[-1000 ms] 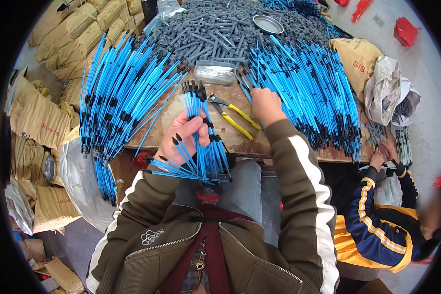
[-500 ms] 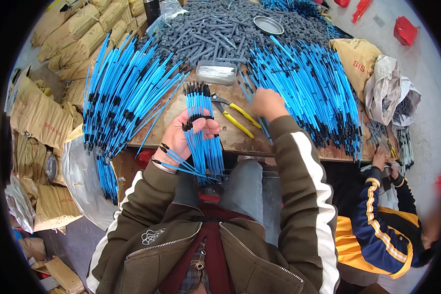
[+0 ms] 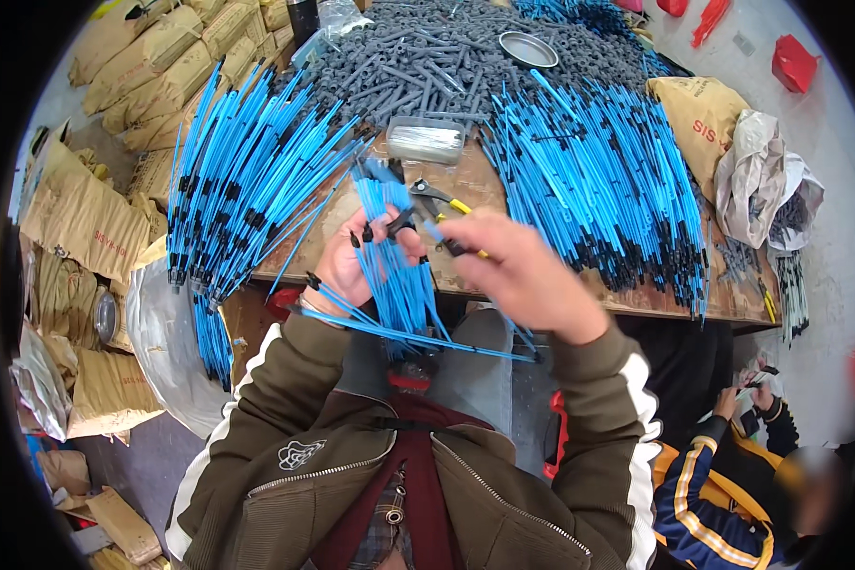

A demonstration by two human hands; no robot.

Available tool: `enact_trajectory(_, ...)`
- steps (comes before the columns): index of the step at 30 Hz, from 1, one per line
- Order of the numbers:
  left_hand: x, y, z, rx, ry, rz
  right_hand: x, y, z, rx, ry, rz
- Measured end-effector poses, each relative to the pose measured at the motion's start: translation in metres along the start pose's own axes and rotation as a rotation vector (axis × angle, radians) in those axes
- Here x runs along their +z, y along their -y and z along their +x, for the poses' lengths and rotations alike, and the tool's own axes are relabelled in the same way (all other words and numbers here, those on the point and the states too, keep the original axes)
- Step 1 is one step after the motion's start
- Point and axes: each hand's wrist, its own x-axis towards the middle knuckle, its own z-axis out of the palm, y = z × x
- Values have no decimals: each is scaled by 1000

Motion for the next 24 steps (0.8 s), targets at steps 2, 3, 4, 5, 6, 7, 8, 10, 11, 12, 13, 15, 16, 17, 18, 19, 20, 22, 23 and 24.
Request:
enact_trajectory(2, 4, 2, -2, -24, 31, -56, 24, -15, -2, -124, -90, -228)
enact_trajectory(3, 7, 1, -4, -20, 25, -55, 30, -19, -4, -128, -86, -223)
enact_trajectory(4, 12, 1, -8, 13, 13, -90, 35, -22, -5, -55, -136, -247)
enact_trajectory(5, 15, 1, -10, 45, 3, -122, 40, -26, -7, 19, -189, -270)
enact_trajectory(6, 13, 2, -9, 42, -7, -143, 46, -30, -8, -31, -244, -289)
enact_trajectory(7, 12, 5, -7, 78, 10, -99, 52, -31, -11, -33, -243, -284)
enact_trajectory(8, 15, 7, -6, 113, 30, -59, 58, -32, -13, 51, -252, -200)
enact_trajectory(10, 22, 5, -10, 81, -11, -31, 68, -35, -17, 66, -283, -193)
enact_trajectory(11, 25, 4, -13, 63, -16, -11, 72, -34, -18, 66, -284, -193)
enact_trajectory(12, 28, 6, -16, 59, -15, 4, 75, -33, -21, 48, -255, -173)
enact_trajectory(13, 32, 6, -21, 76, -3, 67, 77, -33, -23, 28, -225, -153)
enact_trajectory(15, 36, 6, -32, 89, 54, 205, 75, -33, -27, 15, -223, -117)
enact_trajectory(16, 40, 9, -38, 76, 41, 234, 69, -33, -30, 15, -139, -142)
enact_trajectory(17, 43, 10, -41, 62, 28, 262, 62, -34, -33, 14, -56, -167)
enact_trajectory(18, 46, 8, -42, 49, 20, 326, 57, -34, -32, 11, -124, -165)
enact_trajectory(19, 46, 7, -39, 94, -4, 423, 50, -34, -28, 8, -192, -163)
enact_trajectory(20, 46, 7, -32, 139, -28, 517, 38, -28, -22, 50, -282, -213)
enact_trajectory(22, 39, 14, -25, 176, -67, 474, 21, -20, -10, 12, -481, -143)
enact_trajectory(23, 40, 15, -26, 168, -106, 487, 18, -16, -3, -60, -503, -96)
enact_trajectory(24, 40, 17, -27, 160, -146, 501, 16, -7, 5, -61, -504, -92)
